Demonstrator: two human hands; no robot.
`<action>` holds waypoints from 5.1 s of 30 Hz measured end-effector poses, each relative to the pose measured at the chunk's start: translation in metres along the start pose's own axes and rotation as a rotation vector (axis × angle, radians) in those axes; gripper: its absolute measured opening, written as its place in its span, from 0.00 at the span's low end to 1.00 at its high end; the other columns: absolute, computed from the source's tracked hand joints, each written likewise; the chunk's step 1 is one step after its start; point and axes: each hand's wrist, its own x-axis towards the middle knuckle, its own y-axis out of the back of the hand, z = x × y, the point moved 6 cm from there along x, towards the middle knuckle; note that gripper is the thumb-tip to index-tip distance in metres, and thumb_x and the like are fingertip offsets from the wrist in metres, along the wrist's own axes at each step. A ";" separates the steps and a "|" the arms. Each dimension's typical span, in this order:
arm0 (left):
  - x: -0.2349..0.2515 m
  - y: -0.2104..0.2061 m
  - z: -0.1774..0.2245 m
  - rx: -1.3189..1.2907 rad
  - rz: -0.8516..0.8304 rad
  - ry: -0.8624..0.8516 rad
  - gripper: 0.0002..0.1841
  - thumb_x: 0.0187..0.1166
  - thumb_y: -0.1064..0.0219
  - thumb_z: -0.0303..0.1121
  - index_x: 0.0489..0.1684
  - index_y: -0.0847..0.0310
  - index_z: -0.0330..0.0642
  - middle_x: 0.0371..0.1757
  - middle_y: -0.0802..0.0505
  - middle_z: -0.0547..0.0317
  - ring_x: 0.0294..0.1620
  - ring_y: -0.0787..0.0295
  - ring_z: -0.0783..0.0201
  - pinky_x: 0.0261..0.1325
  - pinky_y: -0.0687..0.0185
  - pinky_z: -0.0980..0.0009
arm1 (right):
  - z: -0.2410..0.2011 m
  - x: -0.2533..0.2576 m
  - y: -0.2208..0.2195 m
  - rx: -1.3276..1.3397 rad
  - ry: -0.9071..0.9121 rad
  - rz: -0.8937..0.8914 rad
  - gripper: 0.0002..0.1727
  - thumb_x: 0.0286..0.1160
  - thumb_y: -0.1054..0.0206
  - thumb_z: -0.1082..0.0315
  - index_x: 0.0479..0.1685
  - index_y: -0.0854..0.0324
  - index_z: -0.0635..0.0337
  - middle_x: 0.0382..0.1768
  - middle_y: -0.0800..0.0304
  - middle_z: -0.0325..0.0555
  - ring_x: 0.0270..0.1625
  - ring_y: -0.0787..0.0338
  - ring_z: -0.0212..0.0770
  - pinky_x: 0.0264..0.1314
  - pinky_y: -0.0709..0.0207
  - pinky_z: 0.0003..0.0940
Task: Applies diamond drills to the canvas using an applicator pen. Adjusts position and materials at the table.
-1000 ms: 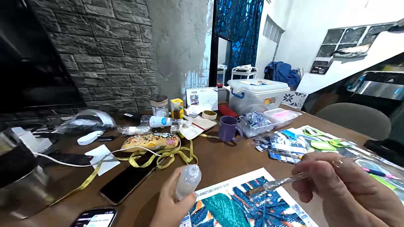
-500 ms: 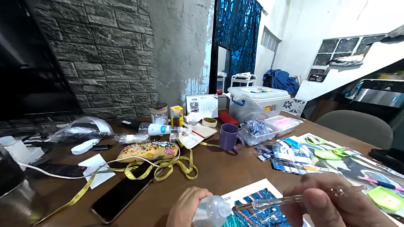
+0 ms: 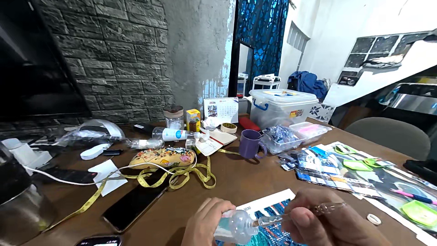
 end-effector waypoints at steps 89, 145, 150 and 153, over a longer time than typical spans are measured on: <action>-0.009 0.002 -0.059 -0.576 0.364 0.835 0.27 0.49 0.33 0.24 0.57 0.22 0.37 0.37 0.08 0.62 0.35 0.10 0.74 0.35 0.16 0.78 | 0.104 -0.033 -0.045 0.235 -0.850 0.004 0.08 0.92 0.48 0.68 0.48 0.24 0.61 0.26 0.13 0.36 0.25 0.13 0.27 0.31 0.18 0.21; -0.009 0.002 -0.059 -0.549 0.363 0.829 0.28 0.48 0.33 0.25 0.57 0.22 0.38 0.38 0.08 0.63 0.35 0.09 0.75 0.35 0.15 0.78 | 0.099 -0.036 -0.039 0.141 -0.693 0.029 0.08 0.88 0.45 0.68 0.44 0.21 0.59 0.25 0.13 0.32 0.24 0.14 0.24 0.30 0.18 0.19; -0.009 0.002 -0.058 -0.561 0.360 0.826 0.27 0.47 0.34 0.25 0.56 0.22 0.38 0.38 0.08 0.63 0.35 0.10 0.74 0.34 0.16 0.78 | 0.105 -0.035 -0.018 -0.033 -0.717 0.068 0.09 0.89 0.45 0.67 0.44 0.21 0.60 0.23 0.16 0.32 0.22 0.17 0.24 0.27 0.23 0.19; -0.009 0.002 -0.058 -0.571 0.364 0.818 0.27 0.47 0.33 0.24 0.55 0.22 0.38 0.37 0.08 0.63 0.34 0.10 0.75 0.34 0.16 0.79 | 0.102 -0.033 -0.018 0.005 -0.678 0.099 0.08 0.88 0.45 0.67 0.43 0.22 0.59 0.22 0.16 0.31 0.22 0.17 0.22 0.26 0.22 0.18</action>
